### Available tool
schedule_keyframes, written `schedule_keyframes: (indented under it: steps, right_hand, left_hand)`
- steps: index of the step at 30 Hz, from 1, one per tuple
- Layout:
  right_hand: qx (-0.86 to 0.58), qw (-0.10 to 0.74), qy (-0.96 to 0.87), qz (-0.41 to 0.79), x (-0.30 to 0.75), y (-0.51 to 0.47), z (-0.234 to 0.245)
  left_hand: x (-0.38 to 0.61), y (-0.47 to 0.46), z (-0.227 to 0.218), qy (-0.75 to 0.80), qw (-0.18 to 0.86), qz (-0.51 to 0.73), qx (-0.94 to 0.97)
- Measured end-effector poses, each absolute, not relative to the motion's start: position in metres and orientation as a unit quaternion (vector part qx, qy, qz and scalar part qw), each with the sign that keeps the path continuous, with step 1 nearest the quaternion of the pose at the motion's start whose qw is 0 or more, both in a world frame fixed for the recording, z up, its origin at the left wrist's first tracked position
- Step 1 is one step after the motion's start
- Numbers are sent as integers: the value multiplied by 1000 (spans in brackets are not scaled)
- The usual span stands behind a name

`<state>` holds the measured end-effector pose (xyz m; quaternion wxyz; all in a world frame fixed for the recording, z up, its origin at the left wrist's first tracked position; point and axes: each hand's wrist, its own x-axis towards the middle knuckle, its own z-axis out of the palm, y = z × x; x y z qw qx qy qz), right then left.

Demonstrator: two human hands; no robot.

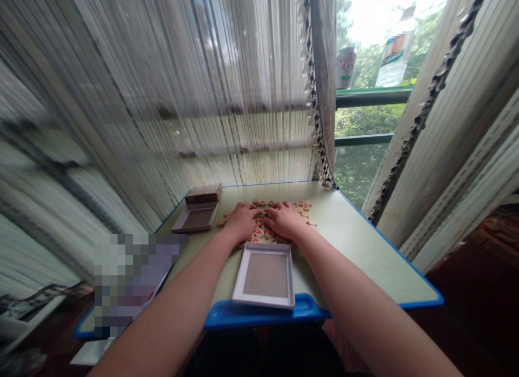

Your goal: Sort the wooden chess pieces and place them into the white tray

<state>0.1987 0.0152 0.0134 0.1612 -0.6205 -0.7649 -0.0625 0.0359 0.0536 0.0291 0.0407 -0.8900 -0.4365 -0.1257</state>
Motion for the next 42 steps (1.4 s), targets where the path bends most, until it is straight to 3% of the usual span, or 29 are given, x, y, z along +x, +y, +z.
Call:
schedule_keyframes:
  steps: [9,26,42]
  right_hand:
    - [-636,129,-759,-56,196,14,19]
    - [-647,148,-743,-86,202,18,16]
    - [-658,134,-734,-100,209,17,19]
  left_hand:
    - [37,51,30,-454,54,-122,-881]
    - [38,51,32,-460,40,-187,-867]
    - [37,56,28,-458,39,-128,-879]
